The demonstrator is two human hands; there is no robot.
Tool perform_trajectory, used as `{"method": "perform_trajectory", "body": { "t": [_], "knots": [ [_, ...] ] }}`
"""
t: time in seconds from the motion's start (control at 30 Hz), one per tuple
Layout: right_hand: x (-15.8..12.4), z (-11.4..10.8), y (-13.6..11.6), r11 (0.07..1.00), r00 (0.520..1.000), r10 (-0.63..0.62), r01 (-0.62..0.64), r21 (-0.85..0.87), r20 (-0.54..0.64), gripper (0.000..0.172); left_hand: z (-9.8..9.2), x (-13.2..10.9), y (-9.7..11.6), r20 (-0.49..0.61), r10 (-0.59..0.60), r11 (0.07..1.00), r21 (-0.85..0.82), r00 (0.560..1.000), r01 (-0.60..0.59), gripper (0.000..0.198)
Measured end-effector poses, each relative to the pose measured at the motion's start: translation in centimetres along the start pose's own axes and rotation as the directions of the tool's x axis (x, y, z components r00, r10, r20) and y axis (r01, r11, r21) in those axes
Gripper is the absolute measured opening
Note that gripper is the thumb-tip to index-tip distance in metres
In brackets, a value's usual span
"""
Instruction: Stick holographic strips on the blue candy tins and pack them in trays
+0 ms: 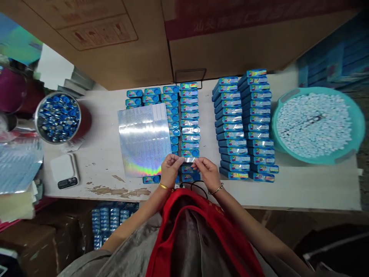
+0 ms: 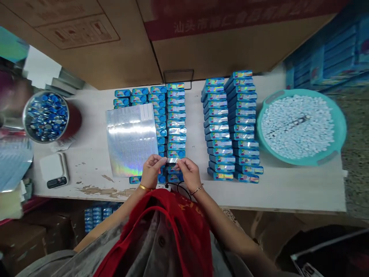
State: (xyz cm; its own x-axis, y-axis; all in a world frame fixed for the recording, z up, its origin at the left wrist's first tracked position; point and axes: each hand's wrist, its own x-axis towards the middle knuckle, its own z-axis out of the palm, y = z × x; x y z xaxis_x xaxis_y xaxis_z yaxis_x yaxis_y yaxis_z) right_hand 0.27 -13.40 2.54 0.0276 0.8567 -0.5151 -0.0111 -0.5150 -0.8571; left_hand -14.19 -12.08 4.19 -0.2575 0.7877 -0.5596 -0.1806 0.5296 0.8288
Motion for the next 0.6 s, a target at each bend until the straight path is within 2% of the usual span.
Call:
{"method": "perform_trajectory", "body": {
  "t": [0.1, 0.17, 0.23, 0.3, 0.43, 0.53, 0.6],
  "knots": [
    [0.0, -1.5, 0.7, 0.996, 0.996, -0.06, 0.055, -0.076, -0.061, 0.035, 0.6, -0.1, -2.0, 0.023, 0.033, 0.995, 0.089, 0.999, -0.035, 0.028],
    [0.8, -2.2, 1.1, 0.98, 0.989, -0.13, 0.119, -0.158, -0.065, 0.033, 1.0, 0.4, -2.7, 0.017, 0.143, 0.966, 0.213, 0.99, -0.143, 0.023],
    [1.9, -2.7, 1.5, 0.946, 0.972, -0.224, 0.201, -0.254, -0.067, 0.032, 1.5, 1.2, -2.9, -0.005, 0.282, 0.881, 0.397, 0.959, -0.257, 0.017],
    [3.0, -3.1, 1.9, 0.895, 0.95, -0.306, 0.266, -0.358, -0.058, 0.031, 2.0, 2.0, -3.0, -0.012, 0.377, 0.755, 0.583, 0.926, -0.3, 0.012],
    [4.5, -3.7, 3.0, 0.808, 0.937, -0.346, 0.275, -0.521, -0.043, 0.03, 2.8, 2.9, -3.4, 0.043, 0.421, 0.56, 0.774, 0.906, -0.297, 0.01],
    [5.1, -4.0, 3.8, 0.784, 0.945, -0.325, 0.247, -0.569, -0.039, 0.03, 3.1, 3.1, -3.8, 0.092, 0.428, 0.473, 0.825, 0.899, -0.31, 0.01],
    [5.4, -4.1, 4.4, 0.8, 0.954, -0.298, 0.233, -0.553, -0.03, 0.031, 3.2, 3.2, -3.9, 0.113, 0.413, 0.431, 0.85, 0.904, -0.303, 0.01]
  ]
}}
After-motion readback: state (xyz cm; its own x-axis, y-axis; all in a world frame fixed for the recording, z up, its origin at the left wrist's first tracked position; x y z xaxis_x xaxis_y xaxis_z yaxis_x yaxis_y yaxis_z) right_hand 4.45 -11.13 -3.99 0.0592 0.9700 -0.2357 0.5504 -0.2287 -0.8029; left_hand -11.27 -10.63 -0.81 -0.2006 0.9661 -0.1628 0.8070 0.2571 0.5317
